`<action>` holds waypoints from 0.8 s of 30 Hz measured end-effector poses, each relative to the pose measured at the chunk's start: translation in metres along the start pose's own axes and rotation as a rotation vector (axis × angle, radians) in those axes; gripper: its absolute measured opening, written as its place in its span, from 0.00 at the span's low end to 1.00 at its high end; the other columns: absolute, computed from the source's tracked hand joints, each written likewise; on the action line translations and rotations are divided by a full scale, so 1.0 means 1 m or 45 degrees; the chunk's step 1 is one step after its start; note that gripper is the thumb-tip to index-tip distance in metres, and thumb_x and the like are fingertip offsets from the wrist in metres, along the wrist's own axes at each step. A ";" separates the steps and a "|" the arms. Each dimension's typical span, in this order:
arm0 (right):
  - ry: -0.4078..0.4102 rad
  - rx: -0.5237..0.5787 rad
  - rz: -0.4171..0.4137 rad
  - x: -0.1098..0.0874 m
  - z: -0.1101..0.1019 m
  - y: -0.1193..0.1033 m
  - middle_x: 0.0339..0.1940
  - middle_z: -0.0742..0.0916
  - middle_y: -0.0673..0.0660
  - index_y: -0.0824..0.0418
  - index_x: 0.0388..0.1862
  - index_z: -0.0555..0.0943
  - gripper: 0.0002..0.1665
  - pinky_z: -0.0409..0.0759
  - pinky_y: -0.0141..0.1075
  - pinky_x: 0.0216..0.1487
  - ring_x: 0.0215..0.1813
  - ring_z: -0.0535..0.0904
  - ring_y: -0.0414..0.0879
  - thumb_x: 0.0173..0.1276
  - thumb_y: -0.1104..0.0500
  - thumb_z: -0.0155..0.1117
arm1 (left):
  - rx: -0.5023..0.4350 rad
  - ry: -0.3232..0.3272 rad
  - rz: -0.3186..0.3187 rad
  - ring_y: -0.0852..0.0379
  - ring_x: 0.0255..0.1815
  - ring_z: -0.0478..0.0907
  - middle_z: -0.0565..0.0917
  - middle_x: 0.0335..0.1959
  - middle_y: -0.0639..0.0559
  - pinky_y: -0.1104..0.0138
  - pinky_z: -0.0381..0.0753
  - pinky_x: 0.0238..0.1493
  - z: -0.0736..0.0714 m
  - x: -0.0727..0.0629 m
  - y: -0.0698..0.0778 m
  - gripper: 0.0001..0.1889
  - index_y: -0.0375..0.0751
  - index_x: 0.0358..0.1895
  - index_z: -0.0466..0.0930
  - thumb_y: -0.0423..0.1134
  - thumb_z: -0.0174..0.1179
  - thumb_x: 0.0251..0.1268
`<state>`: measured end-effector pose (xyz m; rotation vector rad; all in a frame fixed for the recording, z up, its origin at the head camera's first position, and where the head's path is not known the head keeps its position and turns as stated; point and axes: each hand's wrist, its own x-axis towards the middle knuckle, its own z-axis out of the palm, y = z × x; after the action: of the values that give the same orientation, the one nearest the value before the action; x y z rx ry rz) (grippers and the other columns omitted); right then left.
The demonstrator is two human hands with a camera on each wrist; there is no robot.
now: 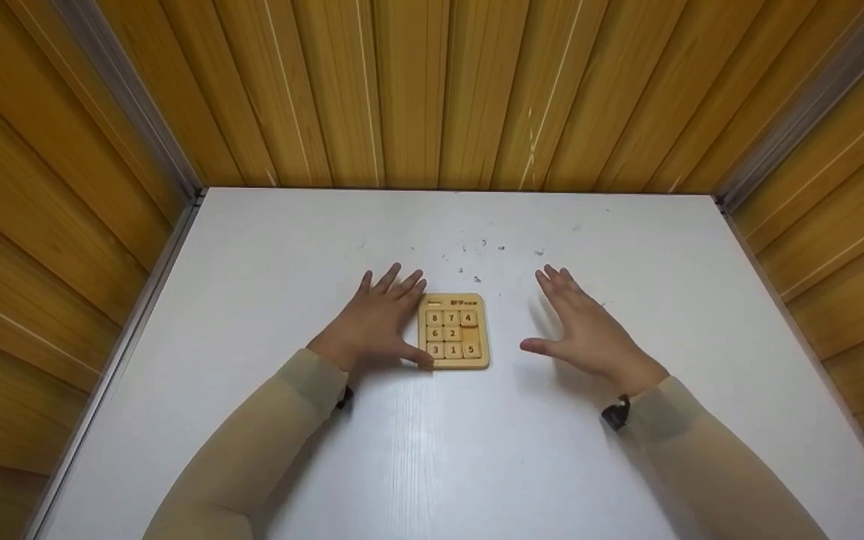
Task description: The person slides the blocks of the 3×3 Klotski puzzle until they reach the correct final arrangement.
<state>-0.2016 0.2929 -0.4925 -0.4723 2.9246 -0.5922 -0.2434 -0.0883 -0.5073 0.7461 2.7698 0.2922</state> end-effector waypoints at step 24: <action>-0.184 -0.056 -0.229 -0.023 0.026 -0.032 0.99 0.56 0.49 0.50 0.98 0.52 0.73 0.60 0.63 0.95 0.99 0.47 0.57 0.68 0.18 0.72 | -0.086 -0.064 0.045 0.53 1.00 0.34 0.54 0.96 0.63 0.44 0.33 0.99 0.004 0.003 -0.001 0.70 0.54 0.95 0.52 0.80 0.77 0.55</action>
<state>-0.1669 0.2633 -0.5025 -0.7563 2.7812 -0.4924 -0.2453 -0.0866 -0.5123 0.7755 2.6880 0.3673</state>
